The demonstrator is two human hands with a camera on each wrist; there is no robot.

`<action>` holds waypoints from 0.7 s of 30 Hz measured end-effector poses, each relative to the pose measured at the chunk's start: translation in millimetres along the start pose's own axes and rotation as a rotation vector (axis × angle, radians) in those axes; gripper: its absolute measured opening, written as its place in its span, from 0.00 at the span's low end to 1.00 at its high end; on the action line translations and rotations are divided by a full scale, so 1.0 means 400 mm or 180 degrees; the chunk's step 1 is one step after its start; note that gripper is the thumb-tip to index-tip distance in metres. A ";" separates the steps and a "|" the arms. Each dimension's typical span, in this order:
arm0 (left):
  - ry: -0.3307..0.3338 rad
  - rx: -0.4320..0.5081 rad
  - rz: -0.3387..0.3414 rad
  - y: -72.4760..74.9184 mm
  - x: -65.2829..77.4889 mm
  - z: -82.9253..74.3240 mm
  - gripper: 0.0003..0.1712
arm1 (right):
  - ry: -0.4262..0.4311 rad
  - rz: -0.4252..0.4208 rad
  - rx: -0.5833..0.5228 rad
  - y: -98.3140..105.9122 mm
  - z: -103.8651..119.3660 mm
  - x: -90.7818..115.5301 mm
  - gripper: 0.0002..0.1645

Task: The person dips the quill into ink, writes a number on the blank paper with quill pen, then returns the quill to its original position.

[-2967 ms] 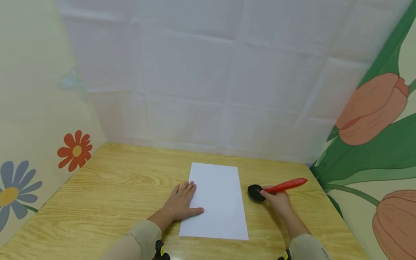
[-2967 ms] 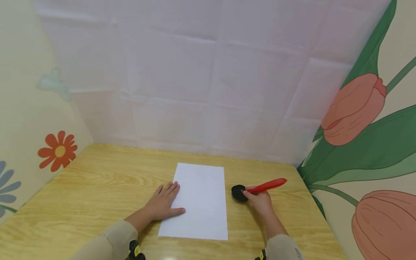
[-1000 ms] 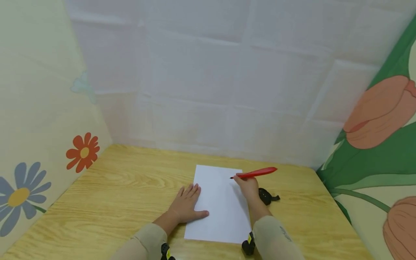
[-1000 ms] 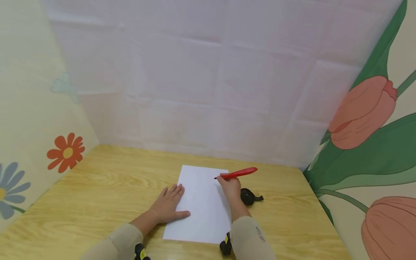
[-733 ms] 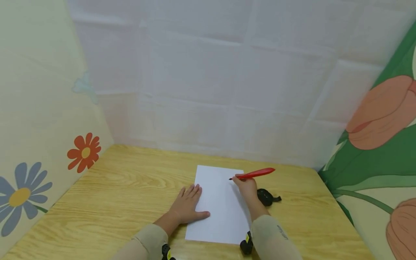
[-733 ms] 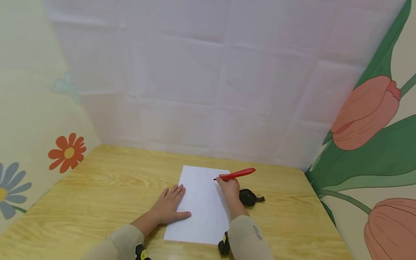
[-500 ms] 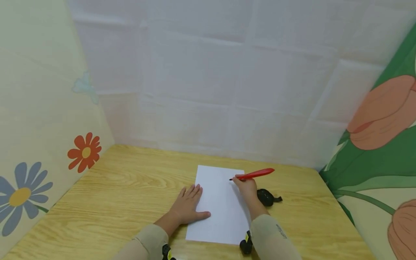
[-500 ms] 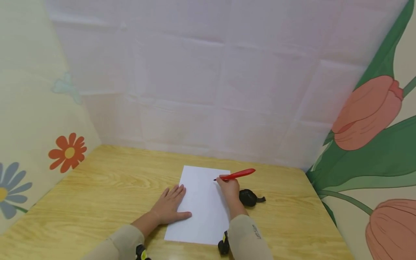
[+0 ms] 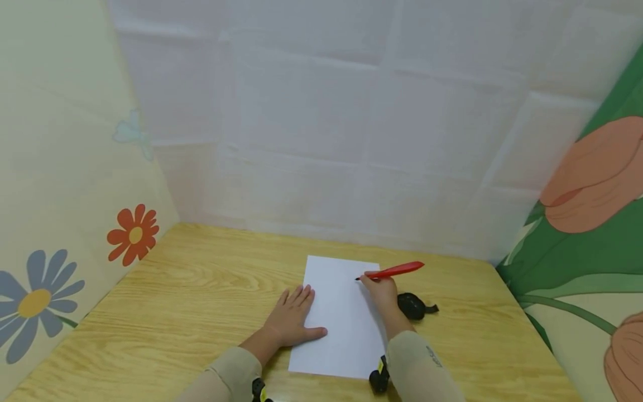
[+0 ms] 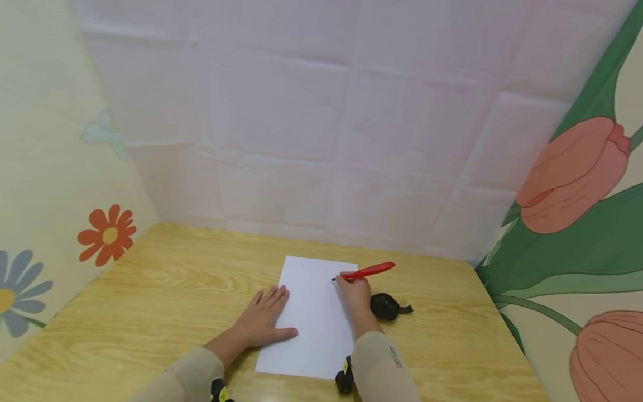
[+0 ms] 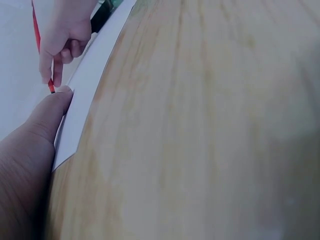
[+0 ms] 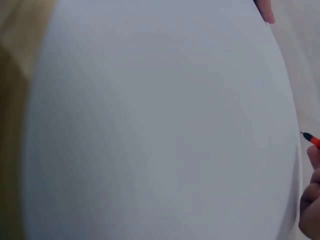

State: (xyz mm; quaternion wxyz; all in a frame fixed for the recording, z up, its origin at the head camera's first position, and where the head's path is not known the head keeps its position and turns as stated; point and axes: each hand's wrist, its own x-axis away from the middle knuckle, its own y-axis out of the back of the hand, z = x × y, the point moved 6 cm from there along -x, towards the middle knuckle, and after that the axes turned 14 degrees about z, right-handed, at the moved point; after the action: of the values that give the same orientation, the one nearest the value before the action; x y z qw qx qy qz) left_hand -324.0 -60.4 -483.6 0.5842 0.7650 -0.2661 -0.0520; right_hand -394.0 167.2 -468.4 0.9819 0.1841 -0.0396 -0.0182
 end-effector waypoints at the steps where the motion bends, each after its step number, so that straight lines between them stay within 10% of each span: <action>1: 0.0007 -0.0006 0.0006 -0.001 0.000 0.000 0.59 | -0.0029 0.0008 -0.0008 -0.001 -0.002 -0.001 0.17; 21: 0.0011 -0.0011 0.0039 -0.007 -0.006 0.006 0.61 | -0.0253 0.0072 -0.0114 -0.011 -0.023 -0.009 0.17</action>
State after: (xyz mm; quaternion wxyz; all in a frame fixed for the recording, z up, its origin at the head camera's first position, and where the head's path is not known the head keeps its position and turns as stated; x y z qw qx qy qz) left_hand -326.0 -61.1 -487.4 0.5862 0.7624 -0.2697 -0.0476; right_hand -396.9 166.5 -478.6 0.9829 0.1652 -0.0804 -0.0151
